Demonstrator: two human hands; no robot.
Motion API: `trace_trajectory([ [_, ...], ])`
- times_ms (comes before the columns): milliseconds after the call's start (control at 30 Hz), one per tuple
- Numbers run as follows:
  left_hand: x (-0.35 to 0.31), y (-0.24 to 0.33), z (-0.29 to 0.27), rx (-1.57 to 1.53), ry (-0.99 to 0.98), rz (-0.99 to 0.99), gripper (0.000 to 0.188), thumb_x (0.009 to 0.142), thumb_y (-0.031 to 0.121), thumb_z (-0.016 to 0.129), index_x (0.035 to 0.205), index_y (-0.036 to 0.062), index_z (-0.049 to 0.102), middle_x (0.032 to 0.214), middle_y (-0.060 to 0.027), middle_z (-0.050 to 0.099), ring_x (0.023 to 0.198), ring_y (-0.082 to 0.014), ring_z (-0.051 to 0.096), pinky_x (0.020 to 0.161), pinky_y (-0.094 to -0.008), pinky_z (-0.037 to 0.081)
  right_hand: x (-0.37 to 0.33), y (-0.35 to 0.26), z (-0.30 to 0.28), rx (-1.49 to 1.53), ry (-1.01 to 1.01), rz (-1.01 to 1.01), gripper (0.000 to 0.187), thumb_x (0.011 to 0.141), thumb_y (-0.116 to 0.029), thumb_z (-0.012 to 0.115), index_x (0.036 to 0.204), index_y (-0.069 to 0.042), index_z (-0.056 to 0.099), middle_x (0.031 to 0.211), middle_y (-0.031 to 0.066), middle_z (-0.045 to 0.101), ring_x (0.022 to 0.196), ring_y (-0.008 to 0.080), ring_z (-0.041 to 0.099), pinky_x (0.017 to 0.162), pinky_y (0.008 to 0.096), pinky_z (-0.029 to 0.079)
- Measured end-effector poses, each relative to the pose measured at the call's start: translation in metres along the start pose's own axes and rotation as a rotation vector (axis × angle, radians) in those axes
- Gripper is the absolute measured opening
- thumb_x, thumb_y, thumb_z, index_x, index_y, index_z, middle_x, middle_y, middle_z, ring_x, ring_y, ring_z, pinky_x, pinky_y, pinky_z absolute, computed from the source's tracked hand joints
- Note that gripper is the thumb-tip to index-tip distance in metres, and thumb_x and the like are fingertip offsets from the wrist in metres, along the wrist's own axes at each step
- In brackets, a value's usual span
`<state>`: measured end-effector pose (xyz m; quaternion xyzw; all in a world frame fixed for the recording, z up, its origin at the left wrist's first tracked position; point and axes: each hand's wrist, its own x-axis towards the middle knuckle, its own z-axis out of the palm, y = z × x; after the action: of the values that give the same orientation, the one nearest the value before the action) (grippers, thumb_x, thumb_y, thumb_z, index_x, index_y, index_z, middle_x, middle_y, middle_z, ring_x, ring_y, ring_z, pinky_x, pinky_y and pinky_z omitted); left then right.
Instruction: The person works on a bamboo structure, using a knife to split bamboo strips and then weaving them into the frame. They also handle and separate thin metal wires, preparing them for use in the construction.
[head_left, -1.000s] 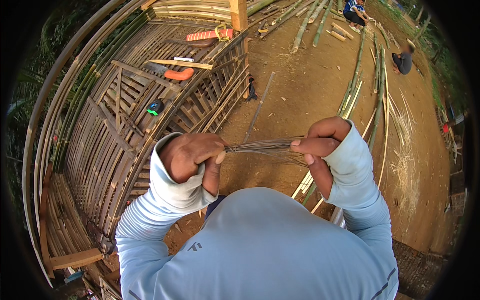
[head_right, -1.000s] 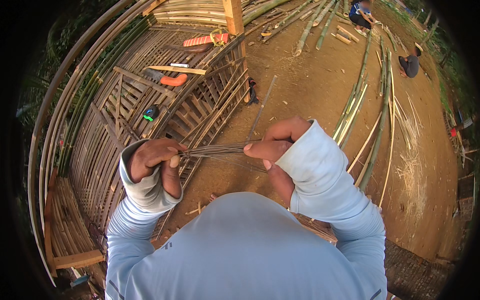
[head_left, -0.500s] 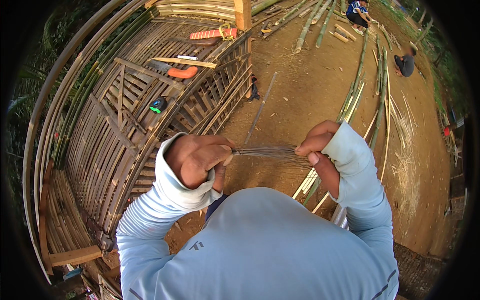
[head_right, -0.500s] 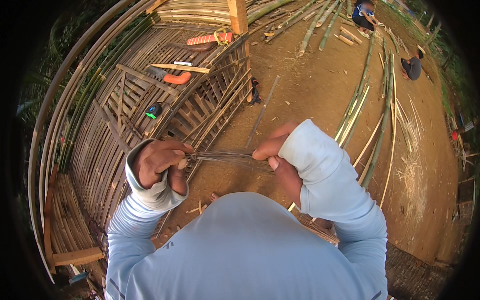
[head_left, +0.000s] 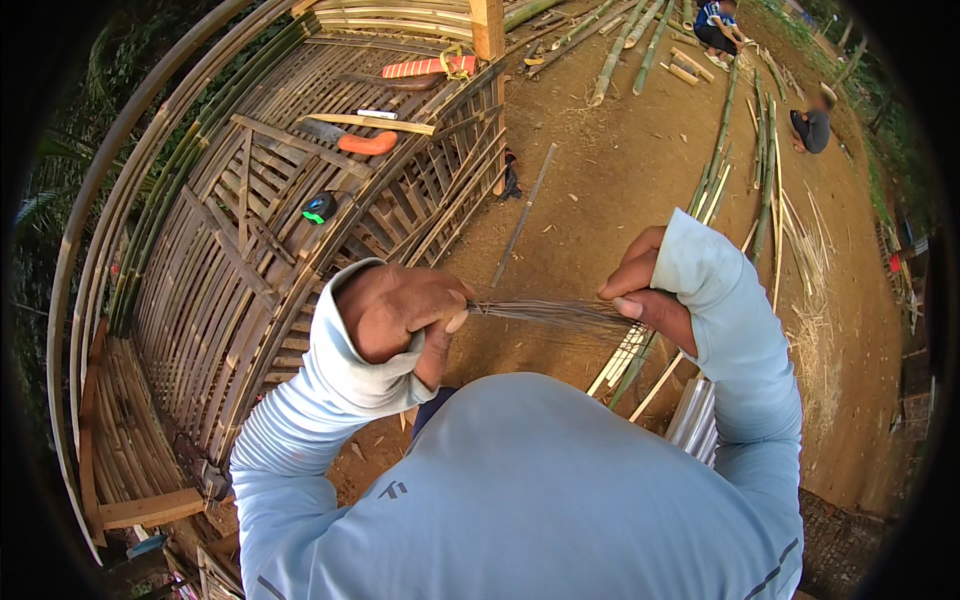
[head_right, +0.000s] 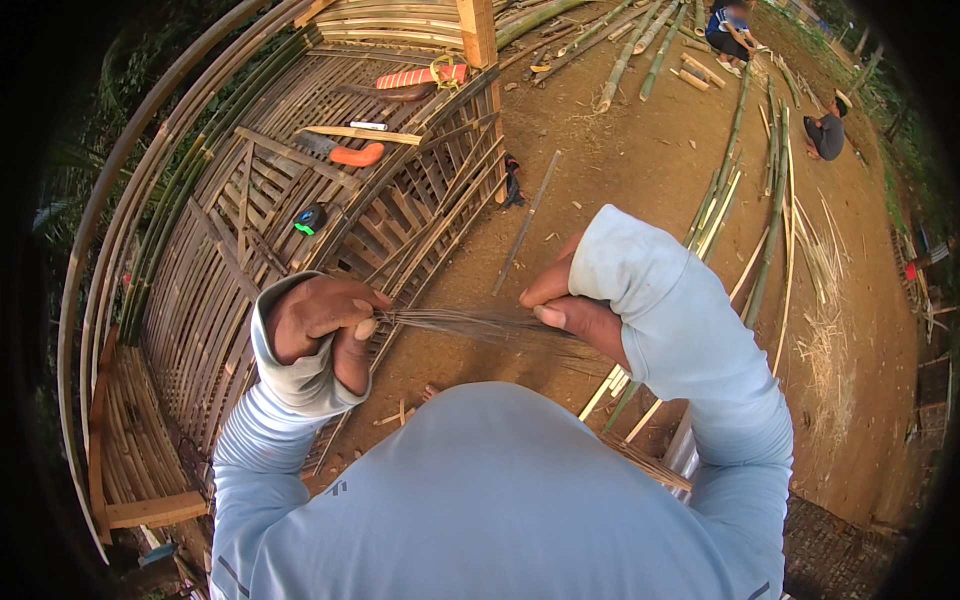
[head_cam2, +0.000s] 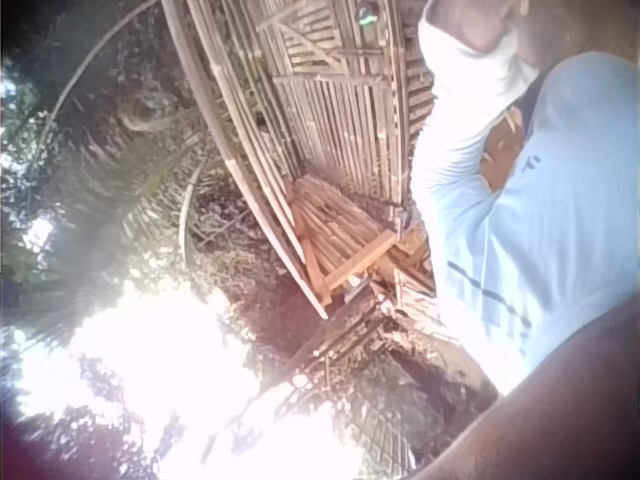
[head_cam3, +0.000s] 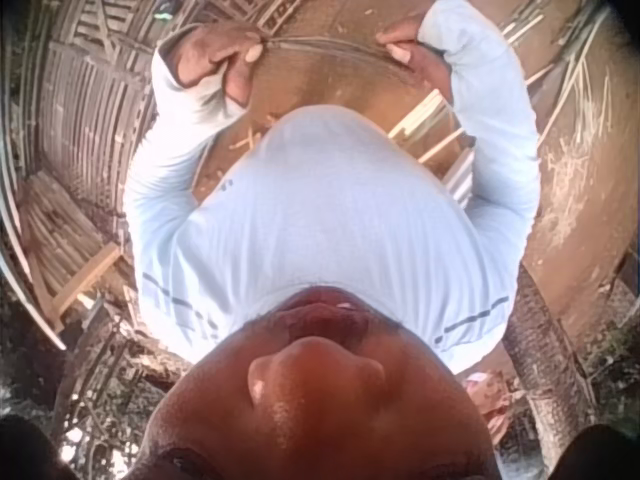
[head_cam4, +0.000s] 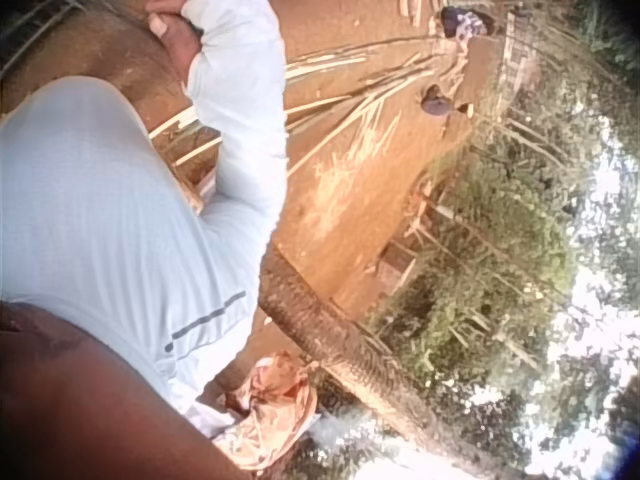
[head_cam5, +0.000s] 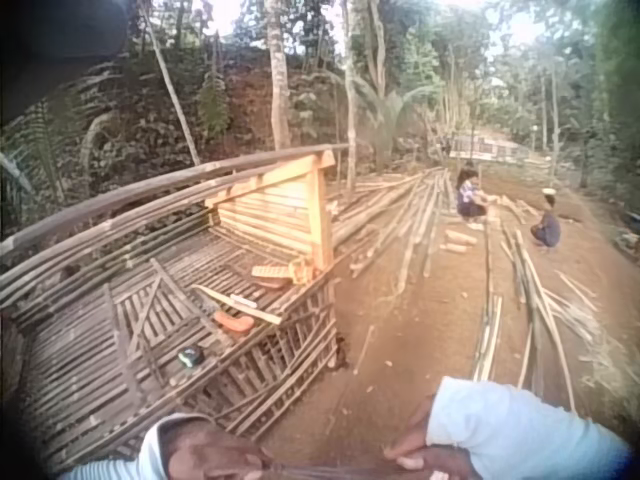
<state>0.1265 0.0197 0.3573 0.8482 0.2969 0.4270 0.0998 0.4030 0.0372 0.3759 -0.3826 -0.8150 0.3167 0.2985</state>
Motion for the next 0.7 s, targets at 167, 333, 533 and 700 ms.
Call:
trace_trajectory([
  [167,-0.003,-0.002,-0.001,-0.038,-0.010,0.032,0.009,0.071,-0.008,0.054,0.069,0.0001,0.051,0.061,-0.0144,0.053,0.055,-0.0316,0.058,0.049,-0.0354,0.046,-0.001,-0.003,-0.004,-0.060,-0.066,0.013,0.014,0.077,-0.014,0.074,0.088,-0.007,0.069,0.079,0.0086,0.059,0.077,0.0231,0.061,0.069,0.0335,0.048],
  [333,-0.005,0.002,-0.001,-0.109,0.011,0.008,0.008,0.075,-0.008,0.055,0.074,-0.0001,0.053,0.064,-0.0132,0.054,0.061,-0.0301,0.060,0.053,-0.0336,0.049,-0.004,-0.007,0.001,-0.040,-0.044,0.075,0.011,0.077,-0.007,0.073,0.086,-0.007,0.067,0.078,0.0081,0.057,0.074,0.0236,0.060,0.067,0.0316,0.048],
  [533,-0.017,-0.005,0.001,-0.177,0.025,0.004,0.011,0.080,-0.007,0.056,0.088,0.0007,0.056,0.078,-0.0112,0.061,0.066,-0.0257,0.062,0.059,-0.0325,0.050,-0.001,-0.002,0.005,-0.215,0.071,-0.146,0.014,0.074,0.002,0.069,0.082,-0.008,0.063,0.076,0.0048,0.058,0.071,0.0211,0.059,0.063,0.0304,0.046],
  [700,-0.022,-0.008,0.002,-0.185,0.016,-0.016,0.014,0.080,-0.006,0.058,0.092,0.0013,0.057,0.081,-0.0105,0.062,0.067,-0.0244,0.063,0.061,-0.0326,0.051,0.000,0.000,0.011,-0.332,0.216,-0.279,0.016,0.072,0.002,0.069,0.080,-0.011,0.063,0.073,0.0020,0.059,0.068,0.0202,0.058,0.060,0.0315,0.045],
])
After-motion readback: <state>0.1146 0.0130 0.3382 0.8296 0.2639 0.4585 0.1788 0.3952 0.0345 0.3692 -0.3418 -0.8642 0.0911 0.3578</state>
